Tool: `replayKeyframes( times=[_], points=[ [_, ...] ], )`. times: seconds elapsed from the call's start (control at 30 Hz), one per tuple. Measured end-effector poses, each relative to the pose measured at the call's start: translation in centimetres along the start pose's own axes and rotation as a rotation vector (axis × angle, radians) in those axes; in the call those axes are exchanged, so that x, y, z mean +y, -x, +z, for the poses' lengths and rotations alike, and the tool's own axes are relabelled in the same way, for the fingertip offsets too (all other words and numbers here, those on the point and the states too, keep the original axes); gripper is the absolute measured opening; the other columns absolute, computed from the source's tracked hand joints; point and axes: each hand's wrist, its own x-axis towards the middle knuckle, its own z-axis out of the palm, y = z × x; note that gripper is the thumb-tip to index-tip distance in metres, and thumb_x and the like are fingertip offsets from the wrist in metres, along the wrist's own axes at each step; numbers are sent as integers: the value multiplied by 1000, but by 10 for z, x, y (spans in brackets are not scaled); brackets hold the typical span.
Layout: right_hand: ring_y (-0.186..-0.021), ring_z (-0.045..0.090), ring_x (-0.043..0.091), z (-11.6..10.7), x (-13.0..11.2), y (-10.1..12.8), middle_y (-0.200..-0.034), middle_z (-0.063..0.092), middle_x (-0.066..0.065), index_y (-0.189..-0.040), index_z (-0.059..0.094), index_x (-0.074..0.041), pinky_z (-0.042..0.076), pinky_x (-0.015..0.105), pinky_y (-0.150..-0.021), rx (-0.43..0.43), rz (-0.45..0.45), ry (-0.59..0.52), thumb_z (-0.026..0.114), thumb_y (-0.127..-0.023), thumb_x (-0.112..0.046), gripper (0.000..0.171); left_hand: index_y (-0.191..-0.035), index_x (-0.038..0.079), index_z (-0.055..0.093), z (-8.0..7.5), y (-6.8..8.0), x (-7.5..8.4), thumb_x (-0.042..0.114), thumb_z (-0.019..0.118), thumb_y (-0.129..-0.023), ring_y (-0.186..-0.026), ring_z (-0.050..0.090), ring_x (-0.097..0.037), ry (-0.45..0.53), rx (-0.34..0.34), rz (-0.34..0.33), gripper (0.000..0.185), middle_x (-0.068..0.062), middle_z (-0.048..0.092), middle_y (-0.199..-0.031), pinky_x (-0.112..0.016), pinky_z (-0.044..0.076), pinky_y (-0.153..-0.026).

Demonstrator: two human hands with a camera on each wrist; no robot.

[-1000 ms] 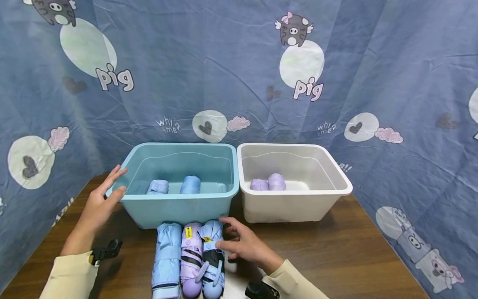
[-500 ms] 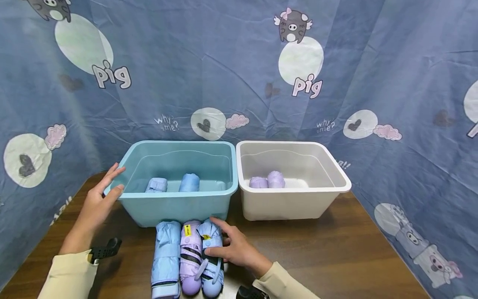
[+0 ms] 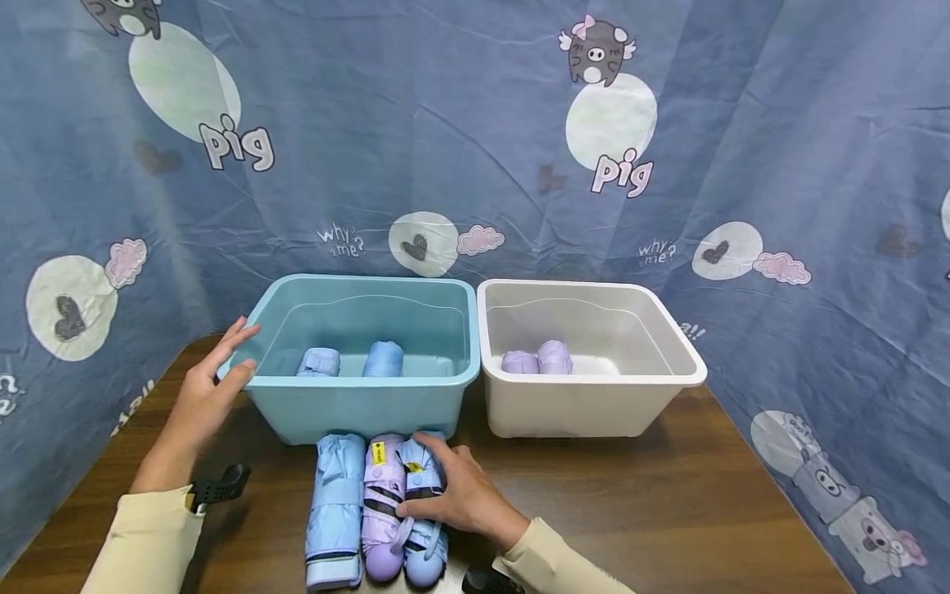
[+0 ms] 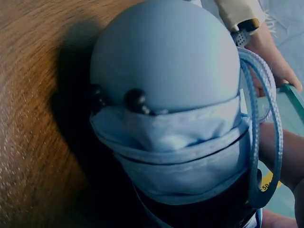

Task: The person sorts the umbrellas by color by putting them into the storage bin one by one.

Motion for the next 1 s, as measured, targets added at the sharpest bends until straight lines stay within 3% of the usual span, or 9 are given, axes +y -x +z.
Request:
replayKeyframes(
  times=[0.27, 0.57, 1.0],
  points=[
    [-92, 48, 20, -2, -4, -1, -110, 48, 15, -145, 42, -42, 46, 35, -76, -63, 3, 58, 84, -70, -46, 86, -151, 18, 35, 0, 0, 0, 23, 48, -100, -147, 9, -31, -8, 7, 1, 52, 2, 16, -161, -73, 11, -104],
    [-89, 47, 16, 3, -2, 0, -105, 48, 8, -137, 50, -38, 43, 32, -70, -43, 21, 13, 86, -66, -44, 80, -150, 18, 38, 0, 9, -3, 20, 49, -100, -147, 10, -20, 30, 10, 17, 51, 5, 19, -160, -65, 8, -109],
    [-91, 50, 16, -5, 10, 0, -107, 50, 6, -136, 49, -35, 44, 33, -74, -9, 12, -164, 86, -67, -35, 78, -150, 18, 37, 1, 0, -2, 22, 48, -100, -147, 9, -23, 12, 7, 7, 51, 4, 19, -160, -69, 8, -108]
  ],
)
